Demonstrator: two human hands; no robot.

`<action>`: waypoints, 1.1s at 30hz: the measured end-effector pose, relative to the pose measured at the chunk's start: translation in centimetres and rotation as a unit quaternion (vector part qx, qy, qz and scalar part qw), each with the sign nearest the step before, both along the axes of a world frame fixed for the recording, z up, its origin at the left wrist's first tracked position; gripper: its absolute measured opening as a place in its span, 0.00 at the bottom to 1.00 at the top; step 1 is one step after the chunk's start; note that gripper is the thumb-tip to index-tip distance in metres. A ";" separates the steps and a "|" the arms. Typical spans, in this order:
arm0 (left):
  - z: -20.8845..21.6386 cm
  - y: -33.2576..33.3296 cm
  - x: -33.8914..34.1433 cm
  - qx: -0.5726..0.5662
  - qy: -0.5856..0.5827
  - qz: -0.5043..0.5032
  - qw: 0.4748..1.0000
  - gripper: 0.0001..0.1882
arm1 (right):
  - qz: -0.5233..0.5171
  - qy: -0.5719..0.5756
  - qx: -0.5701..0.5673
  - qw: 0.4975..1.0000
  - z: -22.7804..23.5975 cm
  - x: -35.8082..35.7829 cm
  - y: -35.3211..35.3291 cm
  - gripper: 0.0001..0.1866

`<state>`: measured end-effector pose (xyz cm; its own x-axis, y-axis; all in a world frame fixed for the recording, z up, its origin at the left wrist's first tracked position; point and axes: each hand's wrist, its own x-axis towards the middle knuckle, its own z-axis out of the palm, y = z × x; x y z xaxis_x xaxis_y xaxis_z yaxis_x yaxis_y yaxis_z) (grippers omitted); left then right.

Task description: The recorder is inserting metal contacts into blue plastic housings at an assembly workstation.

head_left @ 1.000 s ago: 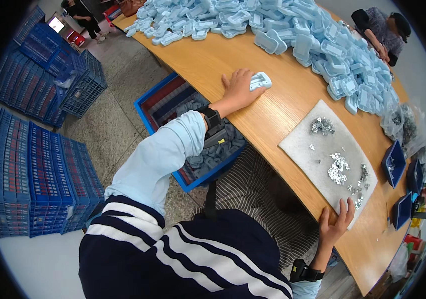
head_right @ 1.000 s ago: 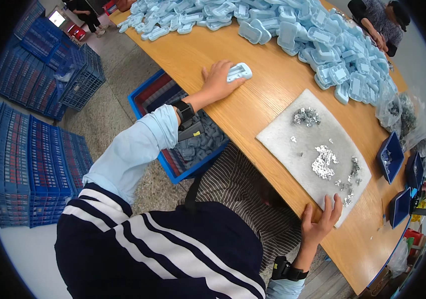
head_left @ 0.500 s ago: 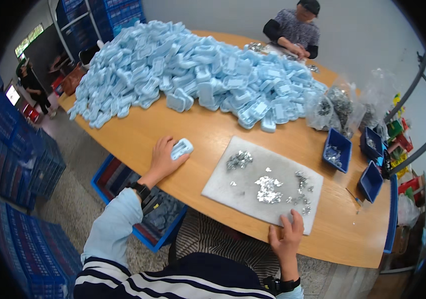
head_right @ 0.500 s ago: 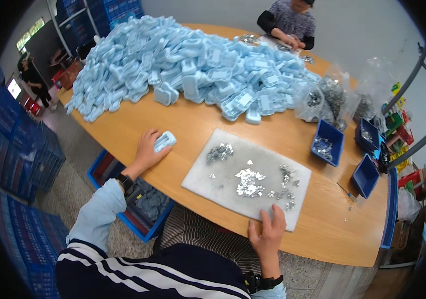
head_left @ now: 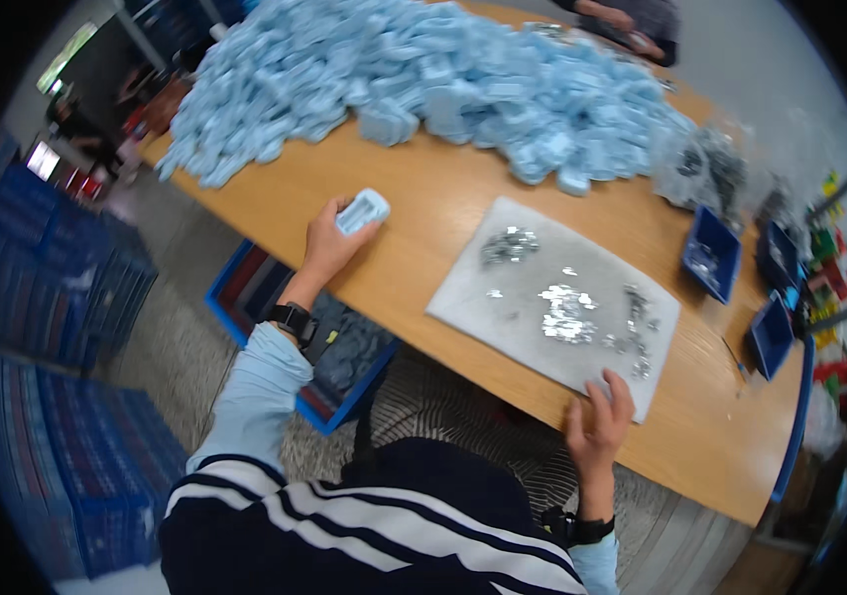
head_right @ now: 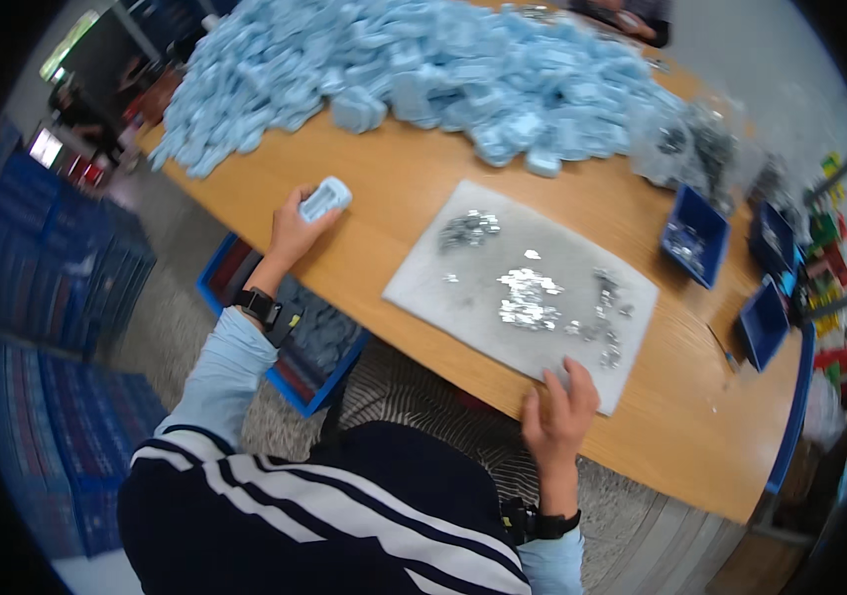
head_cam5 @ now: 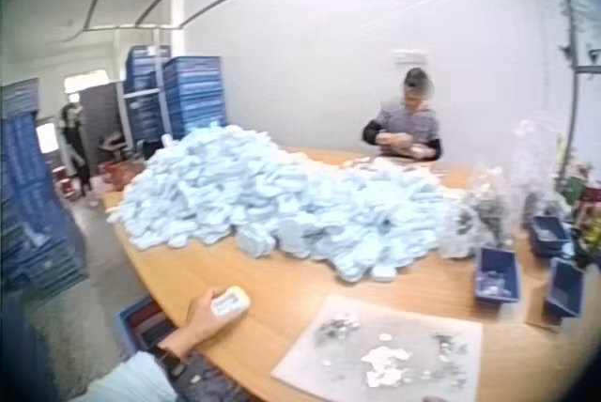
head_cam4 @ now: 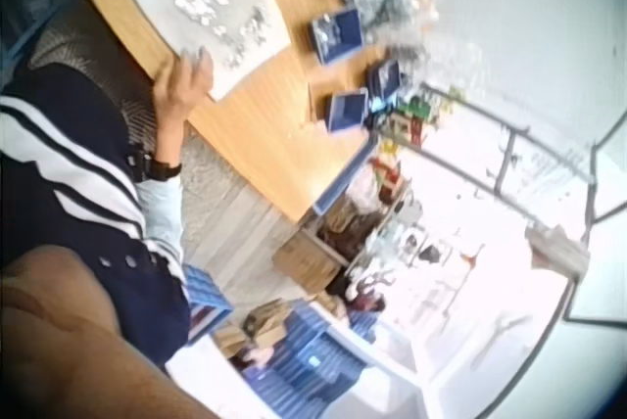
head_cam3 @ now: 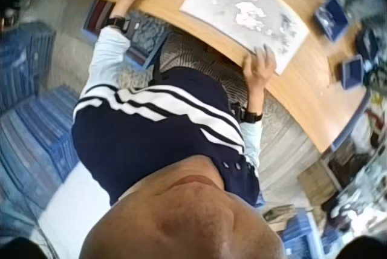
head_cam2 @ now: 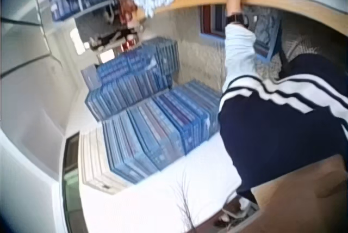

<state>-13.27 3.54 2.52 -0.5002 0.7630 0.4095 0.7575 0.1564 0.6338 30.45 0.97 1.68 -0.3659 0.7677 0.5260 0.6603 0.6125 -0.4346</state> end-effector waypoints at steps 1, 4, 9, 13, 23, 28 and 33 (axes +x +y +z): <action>0.7 -2.0 -0.4 0.018 -0.050 0.036 0.998 0.27 | 0.001 0.021 0.014 1.000 -0.2 0.3 0.0 0.16; 1.1 -8.2 -2.2 0.083 -0.138 0.098 0.982 0.27 | -0.009 0.033 0.013 0.999 -0.7 0.7 -0.5 0.15; 0.7 -17.6 -3.1 0.005 -0.409 0.198 0.891 0.26 | 0.009 0.037 0.009 0.999 -0.3 -0.5 -0.9 0.14; 0.5 -17.3 -2.0 0.086 -0.542 0.087 0.831 0.29 | 0.033 0.039 0.006 0.999 0.6 -0.8 -1.1 0.15; 1.9 -4.7 5.5 0.067 -0.501 -0.143 0.851 0.25 | 0.032 -0.019 0.028 0.999 1.2 -0.7 0.5 0.17; 1.2 -2.1 8.9 0.073 -0.542 -0.164 0.821 0.25 | -0.006 -0.048 -0.002 0.999 1.2 -0.5 0.2 0.20; 0.3 -1.8 10.3 0.031 -0.536 -0.179 0.824 0.23 | -0.052 -0.059 0.014 0.997 0.4 -0.4 2.7 0.20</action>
<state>-2.93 1.71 2.85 -0.3475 0.9344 -0.0780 -0.2532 -0.0134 0.9673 30.09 3.70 2.05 -0.3452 0.7908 0.5055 0.7665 0.5484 -0.3345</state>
